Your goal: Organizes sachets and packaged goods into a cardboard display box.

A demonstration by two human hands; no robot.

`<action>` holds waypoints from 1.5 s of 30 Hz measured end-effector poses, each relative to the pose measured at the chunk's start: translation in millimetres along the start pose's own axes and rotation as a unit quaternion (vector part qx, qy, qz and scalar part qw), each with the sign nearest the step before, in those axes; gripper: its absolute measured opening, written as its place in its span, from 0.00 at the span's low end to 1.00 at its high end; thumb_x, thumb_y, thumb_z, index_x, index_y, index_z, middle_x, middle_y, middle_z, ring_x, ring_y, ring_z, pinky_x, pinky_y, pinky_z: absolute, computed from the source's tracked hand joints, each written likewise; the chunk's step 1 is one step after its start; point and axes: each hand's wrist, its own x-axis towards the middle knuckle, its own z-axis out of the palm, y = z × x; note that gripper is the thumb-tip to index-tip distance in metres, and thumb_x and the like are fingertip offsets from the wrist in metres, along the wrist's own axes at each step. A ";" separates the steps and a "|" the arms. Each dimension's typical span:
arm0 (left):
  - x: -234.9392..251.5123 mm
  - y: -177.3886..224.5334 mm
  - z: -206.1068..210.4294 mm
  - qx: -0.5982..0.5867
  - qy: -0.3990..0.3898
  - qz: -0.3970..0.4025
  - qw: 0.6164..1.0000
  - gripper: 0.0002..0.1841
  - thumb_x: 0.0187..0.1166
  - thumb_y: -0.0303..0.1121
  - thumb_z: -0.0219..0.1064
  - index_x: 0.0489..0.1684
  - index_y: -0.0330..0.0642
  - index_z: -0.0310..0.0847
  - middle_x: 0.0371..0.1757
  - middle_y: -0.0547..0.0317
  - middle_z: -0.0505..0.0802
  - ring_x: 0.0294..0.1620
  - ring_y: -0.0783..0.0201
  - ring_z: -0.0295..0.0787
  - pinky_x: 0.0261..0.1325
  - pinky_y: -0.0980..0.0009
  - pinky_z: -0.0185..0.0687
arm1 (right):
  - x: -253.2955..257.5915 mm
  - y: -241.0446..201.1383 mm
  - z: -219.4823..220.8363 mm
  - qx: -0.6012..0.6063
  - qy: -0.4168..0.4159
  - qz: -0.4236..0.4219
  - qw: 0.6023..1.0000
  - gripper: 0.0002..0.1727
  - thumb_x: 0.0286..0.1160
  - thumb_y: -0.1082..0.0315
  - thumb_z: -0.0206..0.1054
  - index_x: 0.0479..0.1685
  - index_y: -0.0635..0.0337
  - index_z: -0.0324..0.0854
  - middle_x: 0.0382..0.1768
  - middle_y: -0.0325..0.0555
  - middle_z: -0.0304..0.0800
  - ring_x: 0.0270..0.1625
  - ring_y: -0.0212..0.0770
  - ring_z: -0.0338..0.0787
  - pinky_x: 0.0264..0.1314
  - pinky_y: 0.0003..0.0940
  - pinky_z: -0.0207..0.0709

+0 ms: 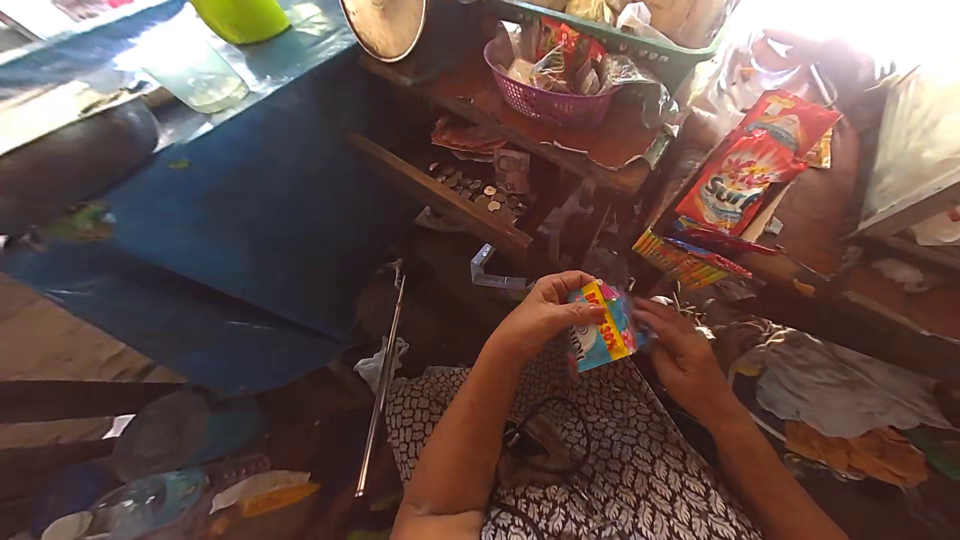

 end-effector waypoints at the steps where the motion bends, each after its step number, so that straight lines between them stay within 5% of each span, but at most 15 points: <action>1: -0.7 0.1 0.5 0.013 -0.016 -0.008 1.000 0.08 0.72 0.24 0.67 0.46 0.40 0.85 0.38 0.61 0.96 0.40 0.70 0.94 0.51 0.71 0.92 | -0.7 -3.1 -4.6 0.026 -0.037 0.015 0.999 0.24 0.71 0.78 0.54 0.65 0.64 0.87 0.74 0.59 0.82 0.81 0.52 0.77 0.85 0.51 0.68; 6: -0.2 -0.1 6.4 0.115 -0.151 -0.015 0.982 0.10 0.75 0.24 0.65 0.51 0.40 0.86 0.40 0.71 0.95 0.40 0.78 0.92 0.48 0.77 0.90 | 11.8 -21.7 -19.2 0.090 -0.030 0.005 0.996 0.21 0.85 0.66 0.56 0.67 0.67 0.84 0.74 0.56 0.83 0.82 0.46 0.76 0.84 0.41 0.72; 10: 0.5 3.0 16.8 0.189 -0.202 0.015 0.961 0.09 0.77 0.26 0.64 0.49 0.36 0.85 0.39 0.71 0.93 0.40 0.81 0.90 0.47 0.81 0.88 | 29.7 -23.5 -24.6 0.132 -0.147 0.037 0.980 0.29 0.89 0.48 0.54 0.74 0.61 0.81 0.76 0.47 0.83 0.84 0.38 0.74 0.86 0.38 0.68; 13: -2.9 5.4 17.0 0.231 -0.197 0.031 0.952 0.07 0.78 0.27 0.66 0.46 0.35 0.87 0.38 0.69 0.93 0.39 0.82 0.89 0.45 0.83 0.86 | 31.7 -17.5 -30.6 0.196 -0.192 0.040 0.961 0.22 0.87 0.52 0.60 0.55 0.61 0.90 0.57 0.38 0.94 0.71 0.30 0.85 0.88 0.42 0.66; 15: -2.9 3.6 17.8 0.264 -0.196 0.023 0.944 0.07 0.80 0.29 0.65 0.45 0.35 0.87 0.36 0.68 0.92 0.37 0.84 0.87 0.42 0.84 0.84 | 29.4 -18.3 -34.9 0.226 -0.180 0.042 0.957 0.14 0.84 0.58 0.65 0.44 0.58 0.91 0.45 0.31 0.94 0.55 0.22 0.89 0.70 0.28 0.80; 18: 2.1 0.1 17.2 0.265 -0.201 0.007 0.943 0.07 0.81 0.32 0.66 0.42 0.37 0.86 0.35 0.68 0.93 0.37 0.82 0.89 0.43 0.82 0.86 | 29.0 -23.9 -43.4 0.260 -0.163 0.050 0.951 0.09 0.83 0.64 0.67 0.41 0.58 0.90 0.38 0.28 0.92 0.43 0.18 0.88 0.50 0.17 0.84; 25: 10.8 -11.7 14.5 0.122 -0.260 0.020 0.958 0.08 0.83 0.30 0.62 0.38 0.42 0.87 0.36 0.73 0.93 0.40 0.81 0.89 0.46 0.81 0.86 | 29.0 -37.5 -59.8 0.280 -0.177 0.064 0.941 0.09 0.85 0.66 0.65 0.41 0.58 0.90 0.35 0.29 0.92 0.39 0.20 0.88 0.45 0.16 0.84; 34: 12.5 -14.7 18.1 0.102 -0.257 0.034 0.960 0.08 0.83 0.30 0.62 0.37 0.42 0.87 0.37 0.72 0.93 0.42 0.81 0.89 0.48 0.80 0.86 | 32.4 -41.6 -60.3 0.271 -0.175 0.099 0.941 0.09 0.85 0.66 0.63 0.43 0.56 0.90 0.30 0.27 0.89 0.33 0.18 0.85 0.38 0.14 0.80; 41: 11.8 -14.4 20.8 0.161 -0.244 0.055 0.955 0.08 0.82 0.28 0.62 0.35 0.39 0.85 0.33 0.72 0.90 0.38 0.84 0.86 0.43 0.84 0.82 | 31.3 -45.7 -57.1 0.244 -0.154 0.101 0.952 0.06 0.79 0.70 0.67 0.39 0.57 0.90 0.32 0.30 0.92 0.35 0.21 0.88 0.40 0.16 0.84; 45: 12.1 -11.7 27.7 0.289 -0.212 0.100 0.928 0.12 0.83 0.31 0.60 0.30 0.37 0.85 0.24 0.71 0.84 0.27 0.86 0.76 0.31 0.87 0.70 | 32.4 -47.4 -54.6 0.156 -0.153 0.088 0.972 0.07 0.77 0.70 0.65 0.37 0.58 0.90 0.32 0.29 0.90 0.35 0.17 0.86 0.40 0.13 0.81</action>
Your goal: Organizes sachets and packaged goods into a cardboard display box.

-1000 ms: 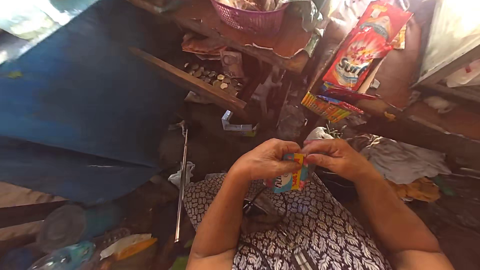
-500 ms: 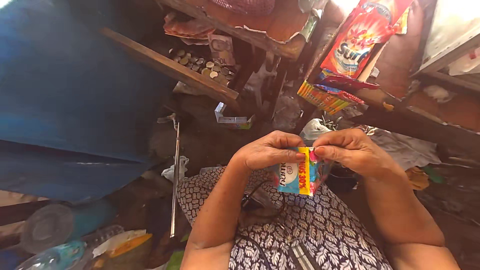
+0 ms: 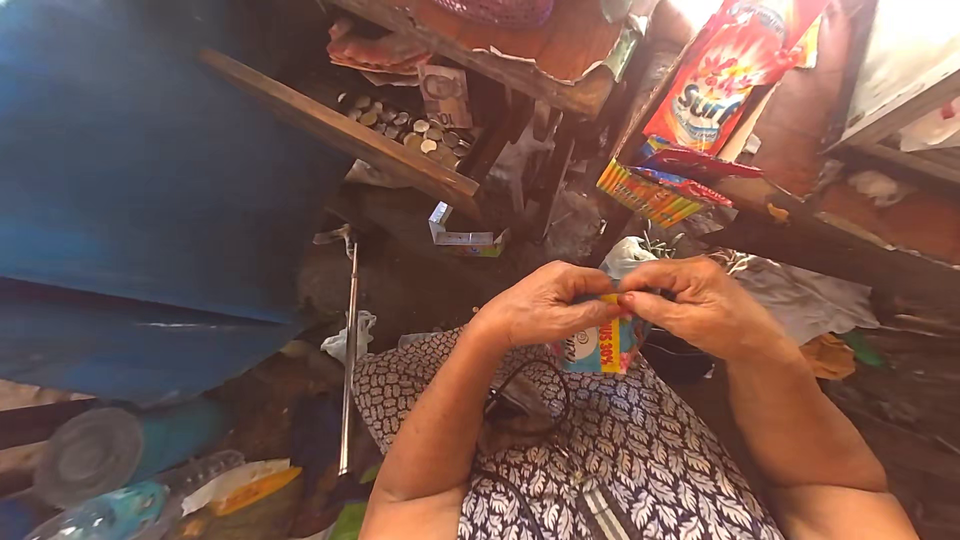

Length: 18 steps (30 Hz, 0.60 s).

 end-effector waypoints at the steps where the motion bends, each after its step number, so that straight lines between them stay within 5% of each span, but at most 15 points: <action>1: 0.6 2.1 1.4 0.043 0.010 -0.003 0.999 0.13 0.84 0.32 0.60 0.28 0.38 0.85 0.22 0.70 0.82 0.25 0.85 0.75 0.28 0.86 0.68 | -0.1 0.6 0.9 -0.031 0.002 0.003 1.000 0.08 0.77 0.68 0.65 0.37 0.57 0.91 0.32 0.28 0.90 0.36 0.15 0.85 0.40 0.12 0.81; 6: -0.5 1.8 5.0 0.181 0.031 0.000 0.983 0.15 0.86 0.34 0.56 0.36 0.40 0.89 0.24 0.67 0.83 0.27 0.78 0.77 0.33 0.78 0.72 | -4.2 12.3 10.1 -0.086 0.024 0.007 0.996 0.14 0.81 0.65 0.60 0.42 0.57 0.93 0.37 0.30 0.92 0.42 0.17 0.85 0.50 0.19 0.78; 11: -1.5 8.8 8.4 0.236 0.059 0.064 0.968 0.16 0.88 0.33 0.55 0.32 0.39 0.87 0.24 0.63 0.83 0.28 0.73 0.80 0.33 0.75 0.73 | -4.6 20.7 26.0 0.124 0.089 -0.027 0.988 0.11 0.78 0.74 0.59 0.36 0.56 0.88 0.30 0.24 0.89 0.36 0.15 0.85 0.42 0.14 0.80; 18: -1.4 14.4 16.1 0.371 0.142 0.133 0.908 0.14 0.84 0.30 0.57 0.29 0.39 0.86 0.23 0.58 0.85 0.29 0.63 0.84 0.35 0.69 0.78 | 5.6 21.7 36.2 0.237 0.140 0.015 0.961 0.14 0.74 0.76 0.60 0.32 0.50 0.89 0.27 0.24 0.89 0.31 0.18 0.85 0.39 0.18 0.82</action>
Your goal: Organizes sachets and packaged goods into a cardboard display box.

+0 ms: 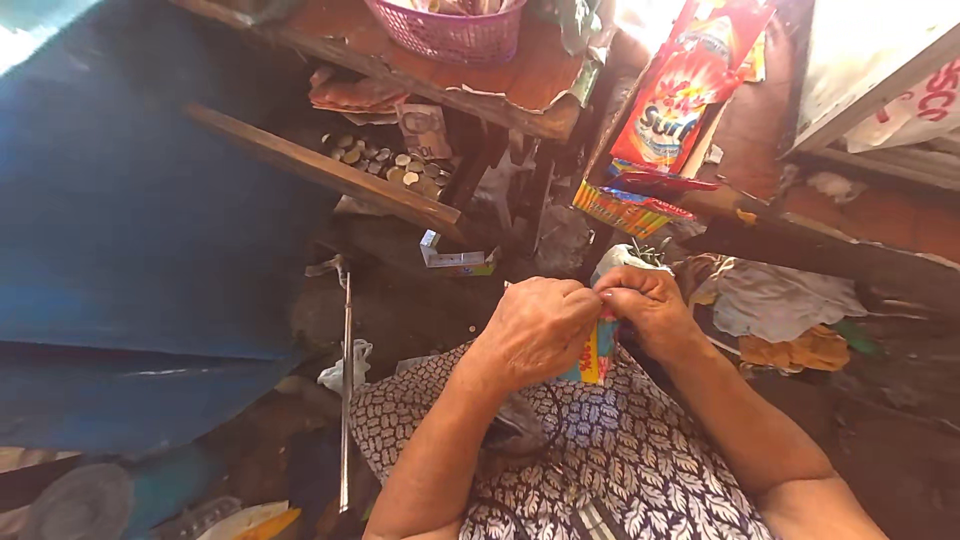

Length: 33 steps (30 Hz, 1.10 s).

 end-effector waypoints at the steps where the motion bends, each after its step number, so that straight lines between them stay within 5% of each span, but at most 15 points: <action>1: 0.3 -1.8 -0.9 -0.018 0.006 -0.004 1.000 0.14 0.84 0.30 0.57 0.28 0.38 0.86 0.23 0.58 0.86 0.29 0.64 0.85 0.36 0.70 0.78 | 1.6 -0.2 -0.8 0.019 -0.005 0.012 1.000 0.13 0.75 0.75 0.61 0.32 0.49 0.90 0.26 0.25 0.89 0.31 0.18 0.86 0.39 0.18 0.82; 6: -1.6 -10.2 -14.4 -0.101 -0.052 -0.054 0.992 0.14 0.85 0.32 0.59 0.28 0.39 0.84 0.24 0.63 0.84 0.28 0.72 0.81 0.33 0.75 0.77 | 13.0 -5.0 -24.9 0.056 -0.157 0.073 0.983 0.07 0.78 0.60 0.71 0.43 0.49 0.92 0.34 0.27 0.93 0.38 0.21 0.89 0.46 0.20 0.84; 11: -3.7 -15.9 -13.8 -0.089 -0.117 -0.046 0.988 0.13 0.84 0.33 0.62 0.29 0.41 0.88 0.26 0.64 0.88 0.30 0.72 0.85 0.35 0.73 0.80 | 30.5 -18.5 -32.8 -0.085 -0.307 0.226 0.921 0.10 0.72 0.69 0.73 0.49 0.58 0.86 0.36 0.31 0.94 0.39 0.20 0.90 0.46 0.19 0.85; 13: -4.7 -16.6 -12.4 -0.090 -0.133 -0.061 0.985 0.12 0.83 0.34 0.63 0.29 0.42 0.88 0.26 0.65 0.88 0.29 0.72 0.84 0.34 0.73 0.80 | 36.7 -21.8 -32.4 -0.139 -0.338 0.248 0.897 0.05 0.74 0.68 0.71 0.41 0.59 0.87 0.30 0.31 0.91 0.33 0.19 0.88 0.38 0.17 0.82; 16: -5.2 -16.5 -10.8 -0.111 -0.152 -0.111 0.976 0.11 0.82 0.37 0.66 0.29 0.43 0.86 0.25 0.66 0.85 0.26 0.73 0.80 0.30 0.73 0.77 | 42.6 -24.2 -37.0 -0.172 -0.365 0.233 0.885 0.11 0.80 0.69 0.65 0.28 0.59 0.87 0.21 0.30 0.86 0.25 0.17 0.82 0.28 0.14 0.75; 20: 1.8 -17.4 -12.4 -0.153 -0.250 -0.227 0.929 0.11 0.72 0.45 0.76 0.31 0.48 0.89 0.24 0.69 0.88 0.26 0.74 0.83 0.29 0.69 0.78 | 43.1 -28.7 -31.7 -0.234 -0.378 0.195 0.874 0.14 0.82 0.66 0.66 0.27 0.59 0.86 0.18 0.30 0.81 0.23 0.17 0.77 0.25 0.14 0.68; 22: 4.7 -19.5 -10.3 -0.163 -0.308 -0.252 0.903 0.11 0.75 0.45 0.74 0.36 0.47 0.91 0.26 0.67 0.90 0.29 0.72 0.85 0.34 0.65 0.80 | 43.1 -28.7 -29.1 -0.265 -0.383 0.184 0.865 0.14 0.83 0.66 0.66 0.26 0.59 0.86 0.17 0.30 0.79 0.21 0.17 0.75 0.24 0.15 0.65; 27: 2.2 -28.3 -5.8 -0.253 -0.299 -0.174 0.903 0.12 0.82 0.37 0.66 0.31 0.42 0.90 0.23 0.70 0.86 0.25 0.82 0.78 0.30 0.82 0.72 | 39.6 -25.2 -34.3 -0.254 -0.382 0.135 0.878 0.13 0.83 0.68 0.65 0.28 0.60 0.87 0.19 0.31 0.81 0.23 0.17 0.76 0.25 0.14 0.66; 33: -5.2 -40.9 -8.3 -0.374 -0.207 -0.105 0.898 0.11 0.84 0.31 0.66 0.37 0.33 0.91 0.31 0.66 0.92 0.34 0.83 0.86 0.40 0.86 0.82 | 33.9 -17.1 -48.5 -0.124 -0.341 0.066 0.930 0.09 0.82 0.68 0.66 0.40 0.62 0.90 0.29 0.30 0.90 0.33 0.18 0.86 0.37 0.14 0.81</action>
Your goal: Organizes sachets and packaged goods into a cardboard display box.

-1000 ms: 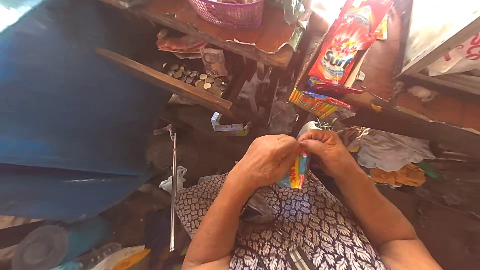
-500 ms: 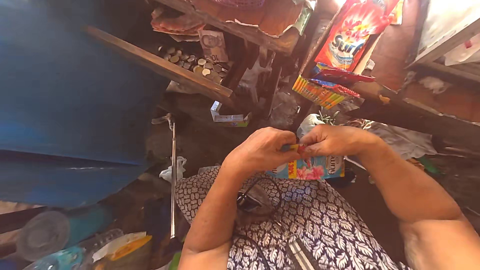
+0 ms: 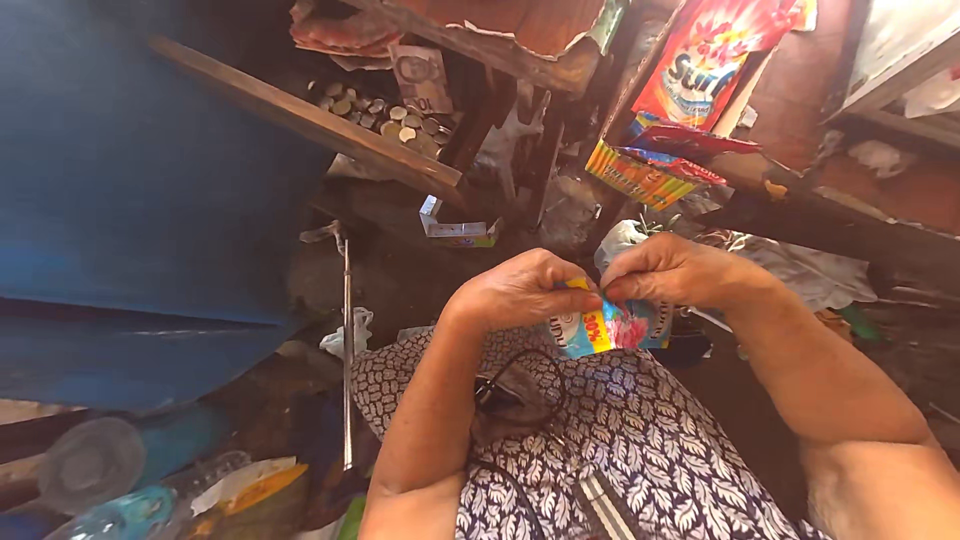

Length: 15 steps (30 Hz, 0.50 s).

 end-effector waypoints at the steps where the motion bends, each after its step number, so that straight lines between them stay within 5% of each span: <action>1: 0.5 0.3 0.5 -0.006 -0.004 -0.005 1.000 0.10 0.83 0.32 0.67 0.36 0.34 0.91 0.29 0.67 0.92 0.32 0.84 0.85 0.38 0.86 0.81 | -0.2 0.5 0.8 0.012 -0.009 0.010 1.000 0.08 0.81 0.67 0.67 0.39 0.61 0.89 0.27 0.28 0.89 0.31 0.17 0.84 0.35 0.13 0.79; 6: 0.4 4.7 6.8 0.012 -0.020 -0.089 0.996 0.09 0.79 0.33 0.71 0.32 0.38 0.91 0.27 0.68 0.90 0.29 0.84 0.83 0.34 0.85 0.78 | 1.8 -1.9 6.0 0.076 -0.075 0.174 0.979 0.01 0.72 0.72 0.73 0.37 0.58 0.88 0.28 0.30 0.92 0.30 0.19 0.89 0.36 0.17 0.84; 15: -10.3 6.2 -4.5 0.036 0.015 -0.133 0.990 0.09 0.79 0.34 0.71 0.29 0.40 0.88 0.22 0.72 0.87 0.24 0.85 0.80 0.29 0.86 0.74 | -19.1 18.6 4.3 0.149 0.022 0.125 0.981 0.04 0.74 0.73 0.68 0.36 0.54 0.88 0.28 0.29 0.93 0.31 0.21 0.90 0.38 0.20 0.86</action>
